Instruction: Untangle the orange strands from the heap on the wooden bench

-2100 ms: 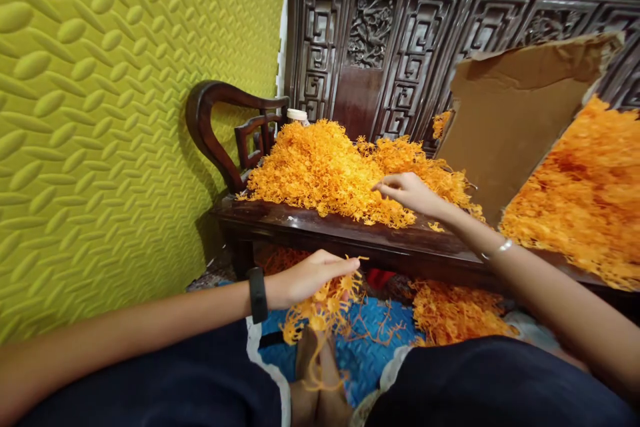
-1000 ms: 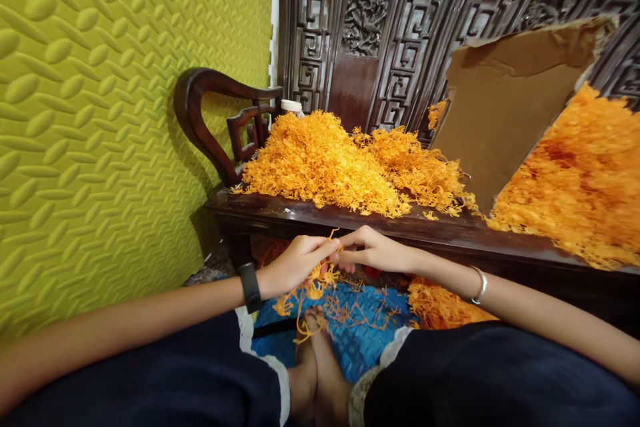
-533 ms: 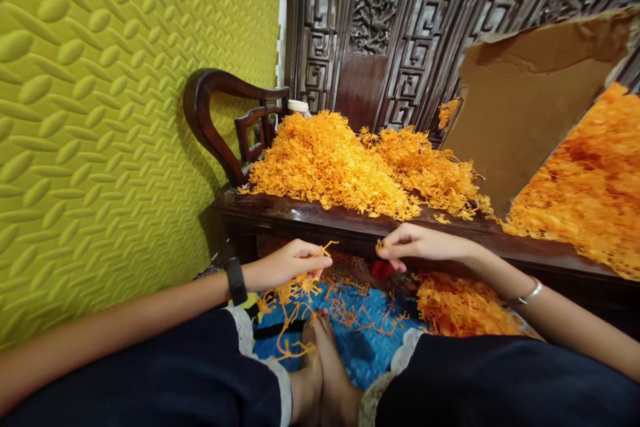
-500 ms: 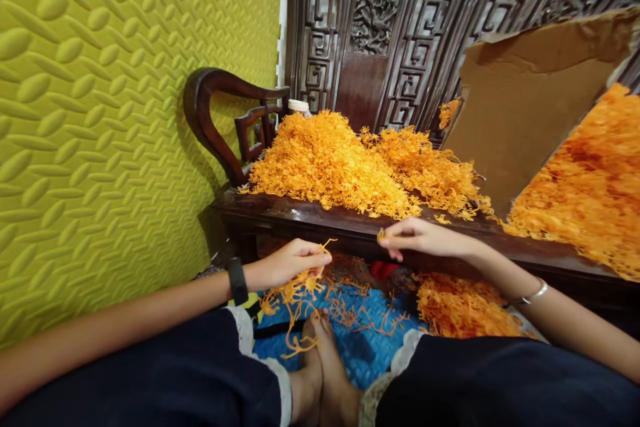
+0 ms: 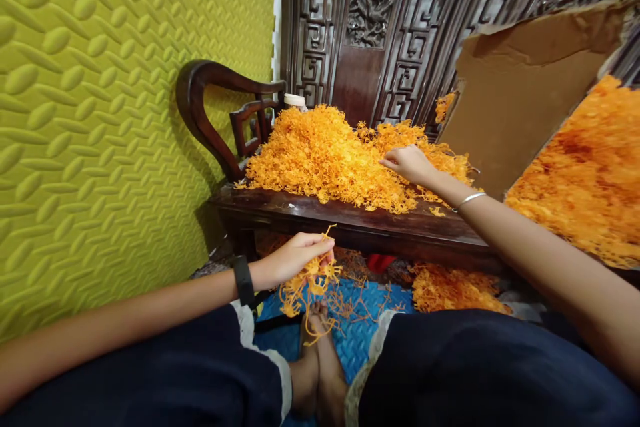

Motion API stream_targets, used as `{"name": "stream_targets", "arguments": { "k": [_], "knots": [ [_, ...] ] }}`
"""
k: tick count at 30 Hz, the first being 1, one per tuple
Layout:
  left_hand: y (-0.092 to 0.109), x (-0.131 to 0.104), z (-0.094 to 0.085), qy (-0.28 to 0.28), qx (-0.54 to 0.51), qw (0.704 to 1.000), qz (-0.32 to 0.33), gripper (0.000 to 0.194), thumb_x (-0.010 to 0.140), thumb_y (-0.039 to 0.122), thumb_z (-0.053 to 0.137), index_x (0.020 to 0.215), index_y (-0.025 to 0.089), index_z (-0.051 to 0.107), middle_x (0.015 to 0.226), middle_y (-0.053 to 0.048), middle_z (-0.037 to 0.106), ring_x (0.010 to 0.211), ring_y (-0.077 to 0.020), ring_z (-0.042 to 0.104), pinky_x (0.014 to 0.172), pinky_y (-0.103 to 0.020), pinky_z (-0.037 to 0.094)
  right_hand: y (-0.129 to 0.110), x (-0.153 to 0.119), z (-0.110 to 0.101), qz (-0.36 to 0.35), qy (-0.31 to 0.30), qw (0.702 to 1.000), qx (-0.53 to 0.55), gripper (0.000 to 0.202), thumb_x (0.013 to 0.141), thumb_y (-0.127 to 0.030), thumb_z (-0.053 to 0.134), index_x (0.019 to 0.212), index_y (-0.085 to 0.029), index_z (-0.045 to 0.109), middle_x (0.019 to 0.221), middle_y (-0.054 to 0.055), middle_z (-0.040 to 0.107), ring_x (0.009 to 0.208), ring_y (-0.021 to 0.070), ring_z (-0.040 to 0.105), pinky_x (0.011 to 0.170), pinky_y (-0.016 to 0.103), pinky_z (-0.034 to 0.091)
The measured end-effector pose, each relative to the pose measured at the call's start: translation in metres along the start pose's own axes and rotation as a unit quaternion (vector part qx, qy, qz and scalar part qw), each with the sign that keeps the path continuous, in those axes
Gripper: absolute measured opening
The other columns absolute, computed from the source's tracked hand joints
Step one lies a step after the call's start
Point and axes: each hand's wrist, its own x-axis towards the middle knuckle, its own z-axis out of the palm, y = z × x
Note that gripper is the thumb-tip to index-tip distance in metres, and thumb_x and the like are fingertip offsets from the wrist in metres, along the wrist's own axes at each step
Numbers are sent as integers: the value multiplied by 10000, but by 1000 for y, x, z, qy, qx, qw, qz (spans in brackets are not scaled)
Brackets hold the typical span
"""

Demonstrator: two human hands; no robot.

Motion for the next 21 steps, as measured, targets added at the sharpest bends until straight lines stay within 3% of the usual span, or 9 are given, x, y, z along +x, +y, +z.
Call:
{"name": "stream_targets", "arguments": {
  "k": [5,7,9,11,13,15,16,19,21],
  "knots": [
    [5,0,-1,47,-49,997,23,332,816,442,487,739,129,565,679,0,539,565,-90,483,511,-208,395,-11,-1,-5,-3,36,999,4,508,803,-544,468,1089,-137,567,1131,163,515,802,239,555,780,399,389],
    [6,-1,-1,50,-85,995,20,299,827,428,483,853,143,571,711,1,540,561,-94,498,502,-218,412,-26,-8,-13,6,48,996,81,521,798,-569,470,1047,-124,578,1063,154,557,777,216,562,775,381,409],
    [6,-1,-1,52,-113,992,15,296,841,416,470,988,174,556,747,4,532,550,-95,509,489,-228,428,-48,-19,-21,1,-8,980,200,535,820,-604,407,888,-117,618,892,125,619,740,190,574,758,351,430],
    [6,0,-2,55,-126,990,26,320,848,392,472,1101,204,524,788,3,526,558,-94,521,495,-237,447,-77,-33,-25,-47,-169,925,337,617,852,-627,294,775,-119,634,794,105,645,715,161,596,755,325,448],
    [5,2,-3,62,-123,989,50,368,841,350,498,1184,219,483,805,6,520,574,-92,527,514,-237,459,-107,-49,-21,-121,-332,828,435,612,848,-629,309,819,-118,644,814,95,660,694,139,611,740,310,468],
    [4,4,-3,78,-108,989,71,419,832,322,517,1232,214,450,769,13,514,590,-95,531,533,-232,463,-132,-62,-11,-148,-394,762,492,513,816,-591,446,846,-115,634,762,69,658,654,122,610,698,288,480],
    [3,4,-3,84,-99,989,74,437,831,320,518,1245,205,439,743,15,513,592,-100,533,533,-229,462,-140,-68,-5,-143,-405,746,509,468,790,-565,514,830,-113,631,714,52,651,614,111,601,670,275,480],
    [-1,5,-4,81,-78,992,51,472,830,339,511,1255,161,412,722,2,537,547,-108,528,484,-229,445,-149,-78,10,-99,-381,744,539,436,756,-543,572,715,-110,603,578,10,605,491,79,549,574,237,455],
    [-4,5,-6,57,-68,996,7,481,830,367,497,1234,122,405,756,-31,573,475,-106,507,413,-232,408,-145,-81,18,-54,-328,773,540,481,767,-574,531,624,-116,564,512,-6,569,418,60,498,512,219,414]
  ]
}}
